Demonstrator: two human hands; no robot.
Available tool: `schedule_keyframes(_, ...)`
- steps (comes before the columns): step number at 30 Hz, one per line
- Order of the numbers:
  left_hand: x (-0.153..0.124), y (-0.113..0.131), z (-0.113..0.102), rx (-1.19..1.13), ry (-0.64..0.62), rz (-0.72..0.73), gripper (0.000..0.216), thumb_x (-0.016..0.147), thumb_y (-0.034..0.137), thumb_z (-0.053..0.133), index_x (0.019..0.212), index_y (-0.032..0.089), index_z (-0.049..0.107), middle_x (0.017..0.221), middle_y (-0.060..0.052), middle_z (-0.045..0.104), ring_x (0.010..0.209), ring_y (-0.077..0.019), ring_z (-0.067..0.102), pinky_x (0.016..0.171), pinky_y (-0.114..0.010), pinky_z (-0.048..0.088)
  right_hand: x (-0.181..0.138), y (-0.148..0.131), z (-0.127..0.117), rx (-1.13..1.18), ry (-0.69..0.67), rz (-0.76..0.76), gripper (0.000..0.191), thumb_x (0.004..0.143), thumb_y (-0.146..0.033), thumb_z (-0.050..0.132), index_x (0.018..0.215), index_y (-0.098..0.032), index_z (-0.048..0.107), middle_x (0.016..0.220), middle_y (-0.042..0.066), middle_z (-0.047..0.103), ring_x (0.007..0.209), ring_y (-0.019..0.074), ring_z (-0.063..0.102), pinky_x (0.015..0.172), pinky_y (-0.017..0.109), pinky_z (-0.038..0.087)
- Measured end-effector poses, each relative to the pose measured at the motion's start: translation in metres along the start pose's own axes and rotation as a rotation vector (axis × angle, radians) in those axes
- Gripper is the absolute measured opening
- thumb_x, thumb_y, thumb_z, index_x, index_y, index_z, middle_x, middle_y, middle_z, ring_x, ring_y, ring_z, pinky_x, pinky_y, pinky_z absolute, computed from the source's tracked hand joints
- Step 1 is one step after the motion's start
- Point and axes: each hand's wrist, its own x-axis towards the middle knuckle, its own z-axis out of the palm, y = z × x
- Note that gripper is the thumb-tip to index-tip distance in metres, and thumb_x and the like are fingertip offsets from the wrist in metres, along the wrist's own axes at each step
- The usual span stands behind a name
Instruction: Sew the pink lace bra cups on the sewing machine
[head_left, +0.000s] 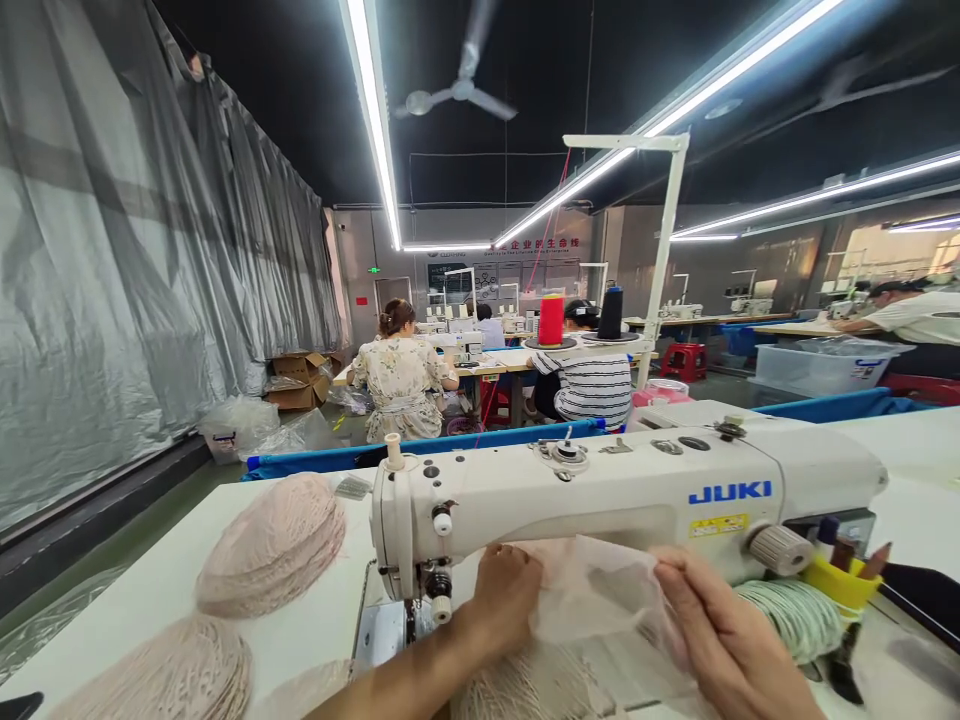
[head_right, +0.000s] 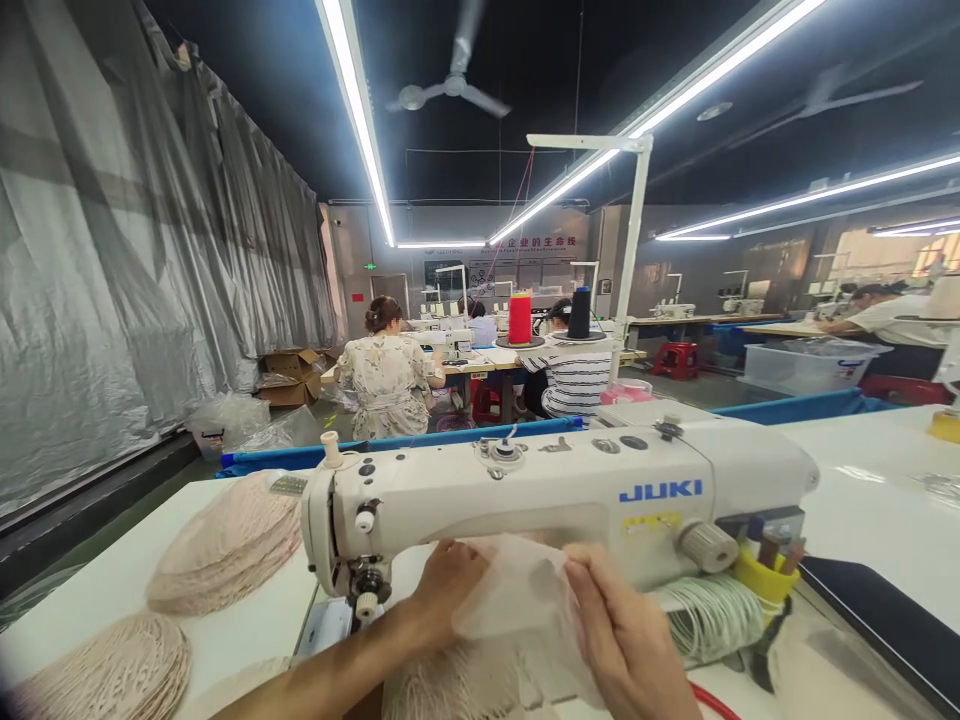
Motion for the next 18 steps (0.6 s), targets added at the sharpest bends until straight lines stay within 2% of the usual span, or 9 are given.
schedule_keyframes(1,-0.007,0.010,-0.002,-0.061,0.007,-0.002,0.032,0.075,0.022,0.053,0.103,0.007,0.061,0.108,-0.019,0.060,0.110,-0.0374,0.049,0.099,-0.046,0.029,0.002,-0.010,-0.012,0.016,-0.023,-0.008,0.030,0.097,-0.043,0.032,0.083,-0.024,0.050,0.063,-0.004,0.052,0.054,0.0135,0.051,0.052,0.022,0.040)
schedule_keyframes(2,-0.016,0.022,-0.004,-0.123,0.014,-0.001,0.035,0.082,0.029,0.045,0.108,0.008,0.058,0.107,-0.017,0.061,0.107,-0.0336,0.052,0.096,-0.042,0.034,0.005,-0.020,-0.023,0.062,-0.142,-0.010,0.034,0.095,-0.046,0.034,0.076,-0.024,0.050,0.062,-0.004,0.049,0.054,0.0134,0.048,0.051,0.022,0.038)
schedule_keyframes(5,-0.053,0.060,-0.010,-0.413,-0.012,0.016,0.053,0.094,0.035,0.006,0.128,0.011,0.039,0.104,-0.012,0.063,0.099,-0.0217,0.059,0.086,-0.035,0.043,0.014,-0.046,-0.037,0.146,-0.356,0.030,0.049,0.092,-0.057,0.030,0.063,-0.022,0.047,0.057,-0.003,0.043,0.053,0.0132,0.042,0.050,0.023,0.034)
schedule_keyframes(7,-0.080,0.081,-0.016,-0.836,-0.107,0.031,0.063,0.090,0.059,0.021,0.122,0.011,0.046,0.095,-0.011,0.064,0.093,-0.0221,0.060,0.087,-0.035,0.041,0.015,-0.062,-0.036,0.166,-0.425,0.040,0.053,0.090,-0.061,0.029,0.062,-0.021,0.048,0.057,-0.003,0.045,0.054,0.0131,0.041,0.051,0.024,0.033)
schedule_keyframes(8,-0.092,0.087,-0.020,-0.908,-0.126,0.006,0.064,0.083,0.065,0.041,0.115,0.011,0.051,0.088,-0.009,0.064,0.087,-0.0214,0.060,0.083,-0.033,0.042,0.014,-0.069,-0.034,0.176,-0.462,0.047,0.052,0.089,-0.062,0.030,0.063,-0.020,0.048,0.057,-0.003,0.044,0.054,0.0128,0.040,0.051,0.024,0.032)
schedule_keyframes(10,-0.113,0.092,-0.029,-0.887,-0.087,-0.101,0.060,0.063,0.061,0.071,0.094,0.011,0.060,0.073,-0.005,0.061,0.070,-0.0169,0.057,0.069,-0.027,0.042,0.008,-0.083,-0.030,0.196,-0.553,0.065,0.045,0.084,-0.061,0.042,0.067,-0.020,0.051,0.056,-0.005,0.041,0.053,0.0120,0.037,0.049,0.023,0.028)
schedule_keyframes(14,-0.153,0.081,-0.047,-0.830,0.075,-0.179,0.050,0.066,0.058,0.071,0.074,0.010,0.060,0.066,-0.004,0.059,0.062,-0.0119,0.053,0.064,-0.024,0.041,-0.009,-0.106,-0.026,0.257,-0.804,0.064,0.021,0.073,-0.039,0.067,0.069,-0.021,0.057,0.059,-0.006,0.046,0.058,0.0116,0.041,0.051,0.021,0.029)
schedule_keyframes(16,-0.173,0.073,-0.054,-0.886,0.100,-0.201,0.051,0.065,0.059,0.071,0.074,0.010,0.059,0.071,-0.005,0.061,0.066,-0.0134,0.055,0.068,-0.026,0.043,-0.017,-0.115,-0.020,0.319,-0.873,0.052,0.020,0.079,-0.038,0.062,0.070,-0.021,0.058,0.067,-0.004,0.054,0.067,0.0133,0.048,0.060,0.021,0.035)
schedule_keyframes(18,-0.190,0.068,-0.055,-0.910,0.087,-0.236,0.050,0.063,0.058,0.073,0.071,0.011,0.059,0.072,-0.006,0.062,0.069,-0.0147,0.057,0.070,-0.028,0.044,-0.025,-0.123,-0.009,0.388,-0.880,0.061,0.032,0.087,-0.046,0.049,0.070,-0.020,0.056,0.071,-0.002,0.057,0.071,0.0150,0.052,0.065,0.023,0.038)
